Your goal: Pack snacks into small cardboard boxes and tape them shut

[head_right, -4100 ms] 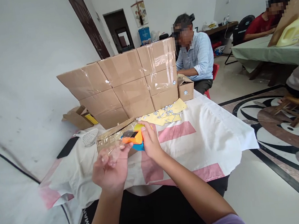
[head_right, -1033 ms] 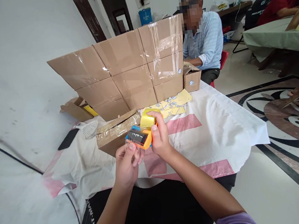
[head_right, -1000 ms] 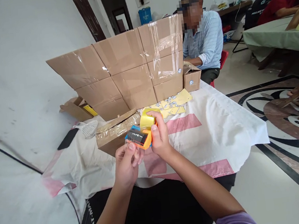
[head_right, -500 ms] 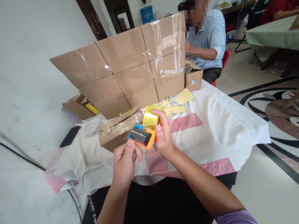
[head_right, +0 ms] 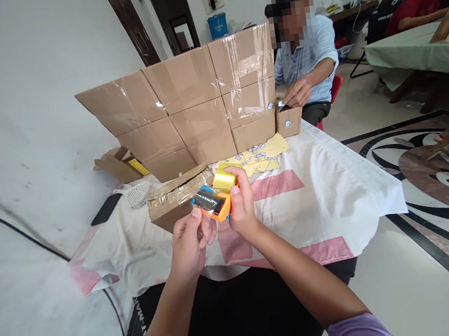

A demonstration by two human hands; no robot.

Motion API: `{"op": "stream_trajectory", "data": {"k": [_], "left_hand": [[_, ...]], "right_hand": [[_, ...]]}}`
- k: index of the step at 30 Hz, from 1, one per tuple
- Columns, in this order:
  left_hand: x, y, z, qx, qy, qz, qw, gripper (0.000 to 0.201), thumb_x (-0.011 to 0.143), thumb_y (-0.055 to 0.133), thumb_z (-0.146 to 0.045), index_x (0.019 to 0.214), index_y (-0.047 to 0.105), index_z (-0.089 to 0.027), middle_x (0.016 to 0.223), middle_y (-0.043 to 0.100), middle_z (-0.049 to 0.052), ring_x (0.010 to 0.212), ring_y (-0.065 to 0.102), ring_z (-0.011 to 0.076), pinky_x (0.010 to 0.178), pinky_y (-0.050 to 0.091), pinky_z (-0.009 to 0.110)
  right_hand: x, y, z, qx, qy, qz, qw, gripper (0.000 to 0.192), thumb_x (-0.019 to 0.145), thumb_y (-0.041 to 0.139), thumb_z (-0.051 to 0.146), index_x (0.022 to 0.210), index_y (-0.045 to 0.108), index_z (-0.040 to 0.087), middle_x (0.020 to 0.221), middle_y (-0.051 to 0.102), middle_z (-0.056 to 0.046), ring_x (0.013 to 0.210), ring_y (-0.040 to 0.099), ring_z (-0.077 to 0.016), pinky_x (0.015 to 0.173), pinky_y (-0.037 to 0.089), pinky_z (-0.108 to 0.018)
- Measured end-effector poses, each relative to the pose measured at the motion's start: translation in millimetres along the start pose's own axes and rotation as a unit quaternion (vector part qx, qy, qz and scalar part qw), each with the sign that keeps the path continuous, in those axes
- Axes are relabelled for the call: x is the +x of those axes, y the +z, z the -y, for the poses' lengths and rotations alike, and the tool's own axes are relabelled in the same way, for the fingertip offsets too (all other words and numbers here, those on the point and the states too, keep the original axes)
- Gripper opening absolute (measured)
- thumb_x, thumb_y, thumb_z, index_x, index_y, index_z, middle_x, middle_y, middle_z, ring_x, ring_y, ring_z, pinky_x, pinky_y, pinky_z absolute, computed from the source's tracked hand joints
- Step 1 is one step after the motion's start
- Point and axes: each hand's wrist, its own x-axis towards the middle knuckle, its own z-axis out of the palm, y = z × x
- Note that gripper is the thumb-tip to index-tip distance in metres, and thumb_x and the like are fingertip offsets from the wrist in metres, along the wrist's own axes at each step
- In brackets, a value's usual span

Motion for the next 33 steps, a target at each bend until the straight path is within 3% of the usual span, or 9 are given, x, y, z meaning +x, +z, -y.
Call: {"op": "stream_trajectory", "data": {"k": [3,8,16,27,33], "left_hand": [[0,-1.9,2,0.010,0.009,0.001,1.000,0.058,0.102,0.051,-0.051,0.054,0.053,-0.019,0.044,0.041,-0.003,0.046,0.041,0.0106,0.051,0.029,0.028],[1,-9.5,1,0.069,0.018,0.024,0.997,0.047,0.092,0.070,-0.046,0.059,0.053,-0.018,0.051,0.049,-0.003,0.051,0.041,0.0089,0.054,0.030,0.026],[2,-8.9,-11,0.065,-0.008,0.004,0.998,0.058,0.086,0.073,-0.053,0.049,0.048,-0.017,0.045,0.043,-0.004,0.044,0.035,0.0068,0.047,0.024,0.025],[10,-5.8,-15,0.013,-0.055,-0.006,0.998,0.053,0.081,0.078,-0.047,0.049,0.046,-0.019,0.041,0.034,-0.007,0.043,0.032,0.0068,0.047,0.025,0.024],[6,-12.8,-7,-0.024,-0.060,0.029,0.998,0.056,0.086,0.073,-0.052,0.048,0.049,-0.018,0.040,0.032,-0.006,0.042,0.032,0.0071,0.048,0.022,0.026]], "right_hand": [[1,1,0,0.002,0.004,0.001,1.000,0.040,0.102,0.036,0.055,0.121,0.053,0.025,0.110,0.057,-0.007,0.090,0.060,-0.0236,0.077,0.052,-0.040],[4,-2,-3,-0.015,-0.024,0.004,1.000,0.041,0.103,0.037,0.056,0.121,0.056,0.025,0.113,0.058,-0.007,0.096,0.059,-0.0237,0.081,0.051,-0.040],[6,-13,-6,-0.086,-0.092,0.011,0.992,0.045,0.102,0.038,0.058,0.128,0.055,0.026,0.113,0.057,-0.008,0.097,0.059,-0.0259,0.083,0.050,-0.043],[2,-6,-11,-0.089,-0.040,0.015,0.995,0.042,0.103,0.035,0.055,0.124,0.054,0.024,0.116,0.059,-0.009,0.101,0.060,-0.0259,0.085,0.050,-0.043],[4,-12,-7,-0.135,-0.090,0.013,0.987,0.047,0.101,0.036,0.060,0.127,0.054,0.025,0.114,0.056,-0.009,0.101,0.057,-0.0275,0.083,0.050,-0.043]]}}
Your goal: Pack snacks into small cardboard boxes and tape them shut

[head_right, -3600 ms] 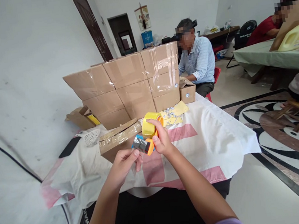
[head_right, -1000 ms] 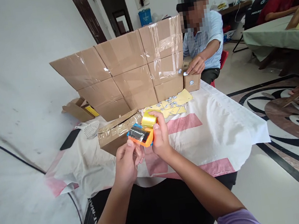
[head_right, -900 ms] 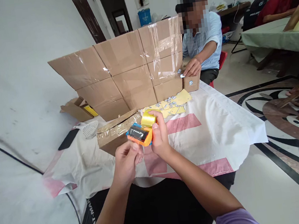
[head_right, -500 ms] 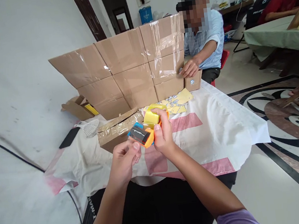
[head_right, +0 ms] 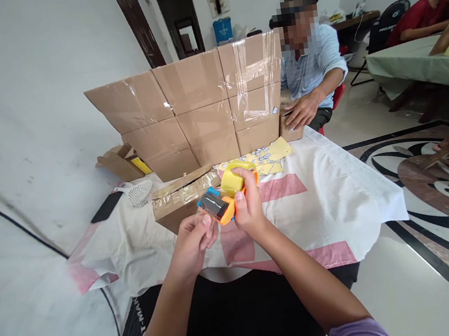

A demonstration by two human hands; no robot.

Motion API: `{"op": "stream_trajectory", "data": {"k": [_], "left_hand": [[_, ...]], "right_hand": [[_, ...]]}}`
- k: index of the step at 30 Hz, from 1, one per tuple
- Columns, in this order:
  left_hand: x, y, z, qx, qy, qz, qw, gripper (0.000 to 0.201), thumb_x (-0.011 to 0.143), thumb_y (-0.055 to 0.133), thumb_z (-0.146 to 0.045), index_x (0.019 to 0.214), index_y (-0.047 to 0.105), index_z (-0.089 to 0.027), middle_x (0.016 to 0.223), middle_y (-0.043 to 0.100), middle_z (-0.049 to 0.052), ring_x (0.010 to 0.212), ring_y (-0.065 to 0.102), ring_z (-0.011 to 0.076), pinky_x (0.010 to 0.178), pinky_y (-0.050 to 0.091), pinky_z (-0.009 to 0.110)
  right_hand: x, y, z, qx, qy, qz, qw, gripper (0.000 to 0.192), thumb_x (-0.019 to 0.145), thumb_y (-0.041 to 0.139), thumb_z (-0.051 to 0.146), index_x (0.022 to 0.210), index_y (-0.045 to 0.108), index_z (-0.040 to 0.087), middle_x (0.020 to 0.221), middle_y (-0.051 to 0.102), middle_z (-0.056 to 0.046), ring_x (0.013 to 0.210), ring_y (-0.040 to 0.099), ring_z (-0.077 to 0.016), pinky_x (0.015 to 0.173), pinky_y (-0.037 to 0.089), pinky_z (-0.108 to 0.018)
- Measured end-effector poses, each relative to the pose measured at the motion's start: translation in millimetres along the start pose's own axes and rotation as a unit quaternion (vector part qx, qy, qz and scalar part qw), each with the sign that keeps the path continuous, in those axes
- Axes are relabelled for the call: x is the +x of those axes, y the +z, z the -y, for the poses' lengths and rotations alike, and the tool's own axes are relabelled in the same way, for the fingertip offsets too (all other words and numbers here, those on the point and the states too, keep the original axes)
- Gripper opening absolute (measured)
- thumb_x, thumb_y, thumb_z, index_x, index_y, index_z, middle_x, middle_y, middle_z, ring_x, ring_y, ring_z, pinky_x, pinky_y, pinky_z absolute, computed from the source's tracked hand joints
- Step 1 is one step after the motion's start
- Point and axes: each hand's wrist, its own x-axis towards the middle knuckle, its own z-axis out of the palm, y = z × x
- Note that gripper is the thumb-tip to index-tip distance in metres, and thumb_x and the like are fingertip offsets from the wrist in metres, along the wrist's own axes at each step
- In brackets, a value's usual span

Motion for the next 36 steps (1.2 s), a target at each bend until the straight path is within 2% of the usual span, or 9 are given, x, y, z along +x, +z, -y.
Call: {"op": "stream_trajectory", "data": {"k": [3,7,14,21,28,36], "left_hand": [[0,-2.3,9,-0.013,0.009,0.013,1.000,0.059,0.092,0.065,-0.054,0.048,0.051,-0.018,0.039,0.033,-0.005,0.042,0.032,0.0073,0.049,0.022,0.027],[2,-0.7,15,-0.018,0.016,0.014,1.000,0.060,0.089,0.068,-0.056,0.047,0.049,-0.018,0.037,0.031,-0.006,0.040,0.030,0.0071,0.048,0.021,0.027],[3,3.5,13,-0.006,0.028,-0.020,0.999,0.063,0.083,0.073,-0.060,0.046,0.042,-0.019,0.039,0.027,-0.007,0.041,0.026,0.0066,0.046,0.019,0.026],[2,5.1,13,-0.001,0.028,-0.018,0.999,0.065,0.078,0.077,-0.060,0.048,0.034,-0.020,0.040,0.026,-0.008,0.042,0.024,0.0059,0.047,0.018,0.026],[2,3.9,7,0.019,0.025,-0.020,0.999,0.066,0.077,0.080,-0.056,0.047,0.035,-0.019,0.043,0.033,-0.007,0.046,0.031,0.0068,0.049,0.022,0.026],[1,1.6,9,0.019,0.026,0.005,0.999,0.065,0.084,0.071,-0.062,0.049,0.038,-0.020,0.042,0.029,-0.007,0.043,0.027,0.0070,0.048,0.021,0.026]], "right_hand": [[1,-2,0,-0.004,-0.026,-0.006,1.000,0.046,0.101,0.039,0.057,0.129,0.056,0.025,0.116,0.055,-0.010,0.108,0.055,-0.0292,0.085,0.050,-0.044],[0,-1,0,0.013,-0.015,-0.002,1.000,0.043,0.102,0.038,0.055,0.128,0.056,0.025,0.116,0.055,-0.010,0.107,0.055,-0.0285,0.084,0.050,-0.044],[1,-3,-2,-0.015,-0.014,0.003,1.000,0.050,0.100,0.037,0.061,0.129,0.054,0.025,0.111,0.056,-0.010,0.097,0.057,-0.0280,0.080,0.052,-0.045],[2,-6,-3,-0.034,-0.029,0.000,0.999,0.049,0.101,0.037,0.060,0.130,0.053,0.024,0.116,0.056,-0.012,0.107,0.058,-0.0305,0.086,0.052,-0.048],[2,-9,-5,-0.045,-0.053,0.005,0.998,0.047,0.101,0.038,0.057,0.132,0.053,0.024,0.116,0.060,-0.012,0.103,0.061,-0.0296,0.082,0.053,-0.046],[1,-4,-1,-0.011,-0.008,0.017,1.000,0.048,0.102,0.036,0.058,0.131,0.053,0.024,0.111,0.060,-0.011,0.101,0.060,-0.0290,0.082,0.053,-0.046]]}}
